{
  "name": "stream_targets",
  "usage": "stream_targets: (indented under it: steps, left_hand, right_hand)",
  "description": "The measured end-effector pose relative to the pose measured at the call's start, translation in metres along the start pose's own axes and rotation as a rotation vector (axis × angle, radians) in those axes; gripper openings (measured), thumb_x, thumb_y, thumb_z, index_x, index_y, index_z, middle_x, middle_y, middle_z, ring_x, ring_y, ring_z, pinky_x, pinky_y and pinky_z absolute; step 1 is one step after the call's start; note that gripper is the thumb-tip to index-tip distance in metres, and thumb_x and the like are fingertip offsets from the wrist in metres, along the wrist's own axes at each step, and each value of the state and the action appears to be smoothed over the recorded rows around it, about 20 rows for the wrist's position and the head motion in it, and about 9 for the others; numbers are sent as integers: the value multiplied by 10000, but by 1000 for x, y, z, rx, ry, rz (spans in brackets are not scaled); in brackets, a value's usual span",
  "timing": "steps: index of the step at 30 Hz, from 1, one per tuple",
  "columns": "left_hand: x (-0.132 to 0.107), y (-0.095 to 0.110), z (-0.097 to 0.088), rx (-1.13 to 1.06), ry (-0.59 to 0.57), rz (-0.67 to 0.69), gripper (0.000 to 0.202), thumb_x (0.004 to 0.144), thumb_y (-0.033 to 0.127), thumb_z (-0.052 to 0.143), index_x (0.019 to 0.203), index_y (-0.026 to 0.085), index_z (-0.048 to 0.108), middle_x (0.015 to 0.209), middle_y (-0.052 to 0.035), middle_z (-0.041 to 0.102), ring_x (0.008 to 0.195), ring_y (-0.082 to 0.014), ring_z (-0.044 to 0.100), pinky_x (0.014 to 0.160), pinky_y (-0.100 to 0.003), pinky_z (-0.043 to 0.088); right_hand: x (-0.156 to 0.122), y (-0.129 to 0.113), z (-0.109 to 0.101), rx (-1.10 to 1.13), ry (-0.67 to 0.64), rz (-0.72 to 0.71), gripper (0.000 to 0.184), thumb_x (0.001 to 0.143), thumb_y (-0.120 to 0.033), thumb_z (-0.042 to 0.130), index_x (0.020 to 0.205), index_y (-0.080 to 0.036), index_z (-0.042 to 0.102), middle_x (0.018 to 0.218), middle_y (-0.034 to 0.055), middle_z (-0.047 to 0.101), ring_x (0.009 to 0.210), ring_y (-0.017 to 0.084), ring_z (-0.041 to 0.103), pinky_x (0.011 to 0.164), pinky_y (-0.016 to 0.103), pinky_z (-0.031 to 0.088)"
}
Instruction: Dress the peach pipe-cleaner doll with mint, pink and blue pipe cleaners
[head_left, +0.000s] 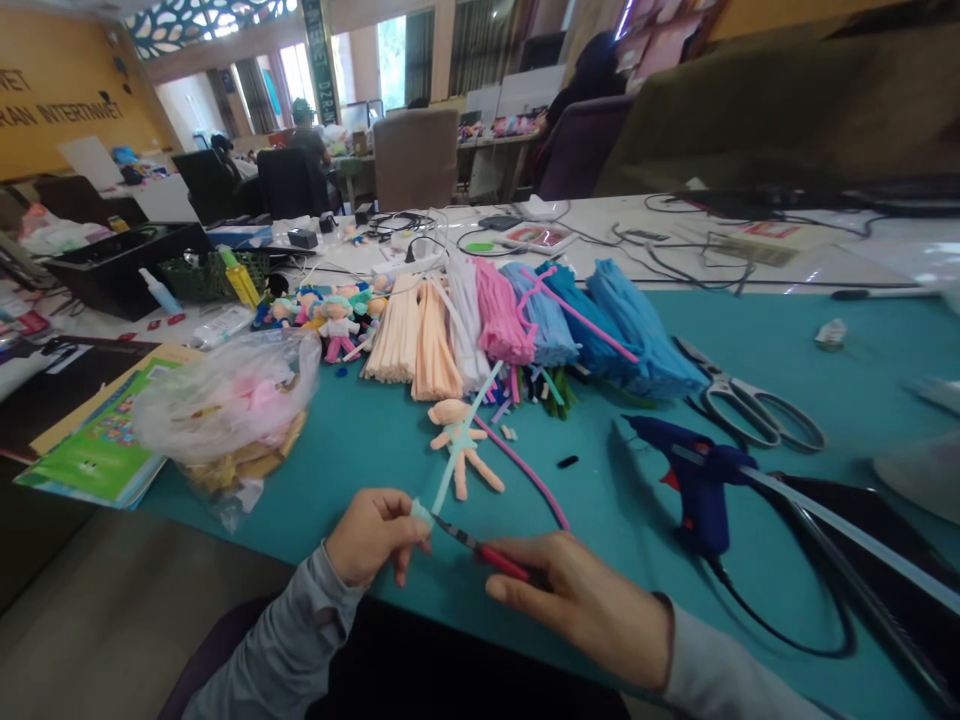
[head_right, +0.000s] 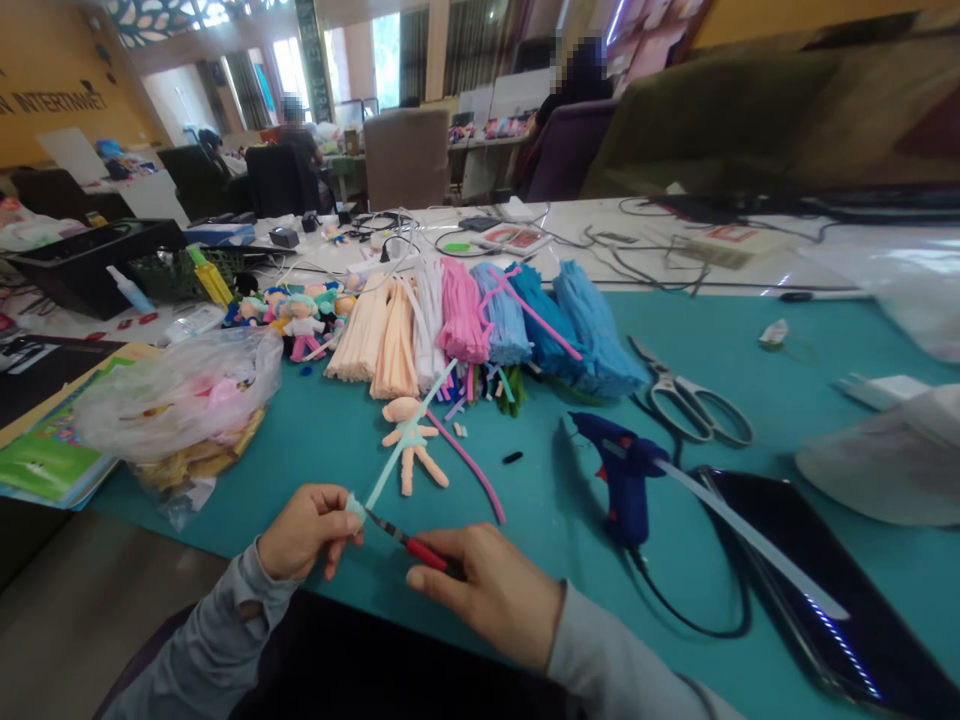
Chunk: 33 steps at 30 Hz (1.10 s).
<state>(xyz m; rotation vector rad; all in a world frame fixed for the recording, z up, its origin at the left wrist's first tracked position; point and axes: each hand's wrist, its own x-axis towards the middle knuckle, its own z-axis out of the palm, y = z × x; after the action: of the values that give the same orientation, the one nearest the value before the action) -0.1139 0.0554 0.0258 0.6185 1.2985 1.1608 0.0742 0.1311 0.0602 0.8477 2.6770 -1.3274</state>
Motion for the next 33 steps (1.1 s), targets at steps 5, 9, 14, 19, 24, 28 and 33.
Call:
stream_targets:
  steps: [5, 9, 14, 19, 24, 28, 33]
  left_hand:
    - [4, -2, -1, 16, -12, -18, 214, 497, 291, 651, 437, 168, 487, 319, 55, 482, 215, -33, 301, 236, -184, 260]
    - [4, -2, -4, 19, -8, -16, 212, 497, 300, 657, 440, 161, 508, 314, 49, 477, 217, -35, 295, 236, -187, 261]
    - [5, -3, -9, 14, 39, 19, 227, 521, 323, 658, 457, 159, 515, 292, 67, 431, 227, -33, 287, 240, -177, 266]
    - [11, -13, -8, 23, 176, 128, 245, 554, 341, 683, 515, 149, 534, 347, 54, 482, 259, -45, 340, 257, -181, 318]
    - [14, -18, -7, 72, 171, 152, 283, 554, 368, 700, 503, 146, 532, 390, 25, 534, 271, -48, 371, 266, -180, 329]
    - [14, -17, -6, 103, 163, 150, 285, 552, 385, 696, 499, 144, 554, 324, 47, 470, 259, -50, 361, 272, -175, 321]
    - [15, -18, -6, 113, 150, 174, 291, 542, 391, 699, 485, 147, 552, 325, 48, 463, 269, -49, 366, 283, -174, 326]
  right_hand:
    - [1, 0, 0, -90, 37, -27, 341, 852, -431, 437, 637, -176, 512, 537, -38, 426, 496, 101, 380, 476, 221, 289]
    - [-2, 7, -1, -241, 193, -18, 258, 863, -362, 435, 878, -188, 624, 758, 53, 639, 660, 175, 577, 582, 253, 377]
    - [3, 13, -17, -416, 257, 112, 283, 871, -348, 443, 1027, -212, 637, 819, 69, 685, 705, 202, 630, 582, 263, 390]
    - [11, 0, -35, -587, 229, 307, 294, 875, -352, 456, 1064, -202, 625, 902, 91, 691, 824, 239, 646, 613, 279, 403]
    - [-7, -7, -32, -629, 236, 419, 319, 862, -366, 458, 1097, -201, 597, 928, 88, 675, 819, 231, 643, 640, 292, 427]
    - [-32, 1, -16, -623, 338, 457, 298, 861, -294, 423, 1086, -161, 568, 916, 96, 668, 836, 241, 631, 705, 326, 439]
    - [-52, 14, 6, -704, 524, 489, 239, 866, -317, 440, 1022, -180, 558, 908, 98, 641, 830, 251, 616, 717, 342, 430]
